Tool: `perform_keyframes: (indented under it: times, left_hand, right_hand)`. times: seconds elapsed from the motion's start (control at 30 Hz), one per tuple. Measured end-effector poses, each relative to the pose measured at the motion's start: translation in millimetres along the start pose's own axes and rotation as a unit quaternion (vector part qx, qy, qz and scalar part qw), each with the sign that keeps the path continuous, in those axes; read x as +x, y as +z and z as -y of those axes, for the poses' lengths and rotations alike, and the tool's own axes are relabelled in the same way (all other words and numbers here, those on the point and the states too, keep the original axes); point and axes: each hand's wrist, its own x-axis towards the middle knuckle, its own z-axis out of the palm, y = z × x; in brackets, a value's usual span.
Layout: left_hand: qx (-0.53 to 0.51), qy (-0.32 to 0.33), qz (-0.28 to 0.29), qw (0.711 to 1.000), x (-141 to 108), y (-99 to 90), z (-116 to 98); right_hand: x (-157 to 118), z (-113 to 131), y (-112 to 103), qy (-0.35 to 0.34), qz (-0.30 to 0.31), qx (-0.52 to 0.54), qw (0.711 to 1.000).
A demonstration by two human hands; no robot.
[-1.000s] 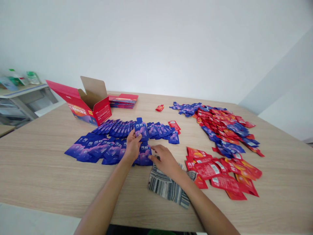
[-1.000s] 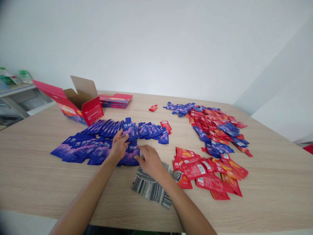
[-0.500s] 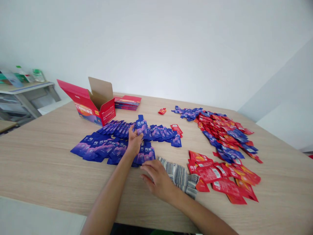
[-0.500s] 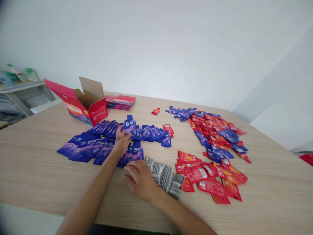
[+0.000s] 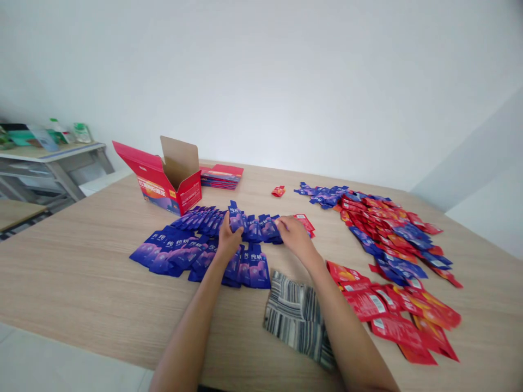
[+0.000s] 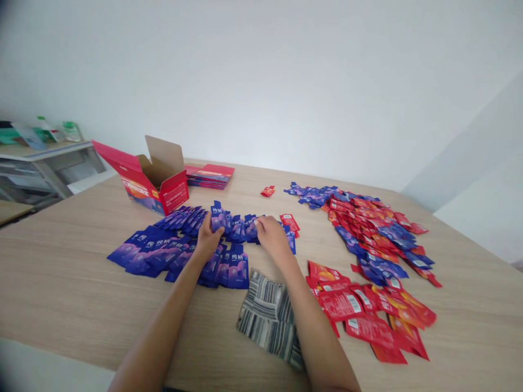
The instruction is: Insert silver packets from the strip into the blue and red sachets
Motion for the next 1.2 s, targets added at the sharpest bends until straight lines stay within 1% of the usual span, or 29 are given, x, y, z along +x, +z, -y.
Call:
perform_keyframes:
  times: [0.07,0.13,0.23,0.33,0.5,0.6,0.73,0.87,0.97,1.1,1.2]
  left_hand:
    - [0.045,0.015,0.014,0.999,-2.5,-0.7,-2.9]
    - [0.083,0.035,0.038,0.995,-7.2,-0.8,-8.2]
    - [0.132,0.060,0.070,0.987,-13.7,-1.1,-15.5]
    - [0.185,0.068,0.081,0.977,-16.3,-2.7,-19.3]
    - [0.292,0.079,0.068,0.951,-18.0,-8.3,-26.2]
    - [0.357,0.094,0.054,0.928,-21.1,-10.2,-30.7]
    - [0.424,0.119,0.050,0.896,-24.5,-9.3,-31.9]
    - [0.475,0.140,0.051,0.867,-25.9,-7.3,-30.4]
    - [0.502,0.149,0.052,0.851,-27.3,-6.4,-30.4]
    - [0.528,0.158,0.048,0.833,-29.4,-5.7,-30.8]
    - [0.536,0.159,0.044,0.828,-30.5,-5.5,-31.4]
  right_hand:
    - [2.8,-24.2,12.8,0.020,0.003,-0.003,1.000]
    - [-1.7,-39.4,28.4,0.030,0.015,-0.002,0.999]
    - [-9.1,-49.0,48.7,0.046,0.030,-0.004,0.999]
    - [-11.4,-51.6,59.7,0.066,0.030,-0.013,0.997]
    - [-10.9,-53.4,62.5,0.071,0.021,0.002,0.997]
    - [-10.3,-56.1,63.6,0.075,0.011,0.036,0.996]
    - [-8.1,-61.2,67.7,0.095,-0.002,0.101,0.990]
    - [-5.3,-63.5,69.2,0.128,-0.030,0.161,0.978]
    - [-4.5,-62.2,66.0,0.152,-0.056,0.200,0.966]
    - [-4.2,-61.0,60.7,0.170,-0.103,0.240,0.950]
    - [-4.0,-61.9,59.4,0.183,-0.135,0.280,0.932]
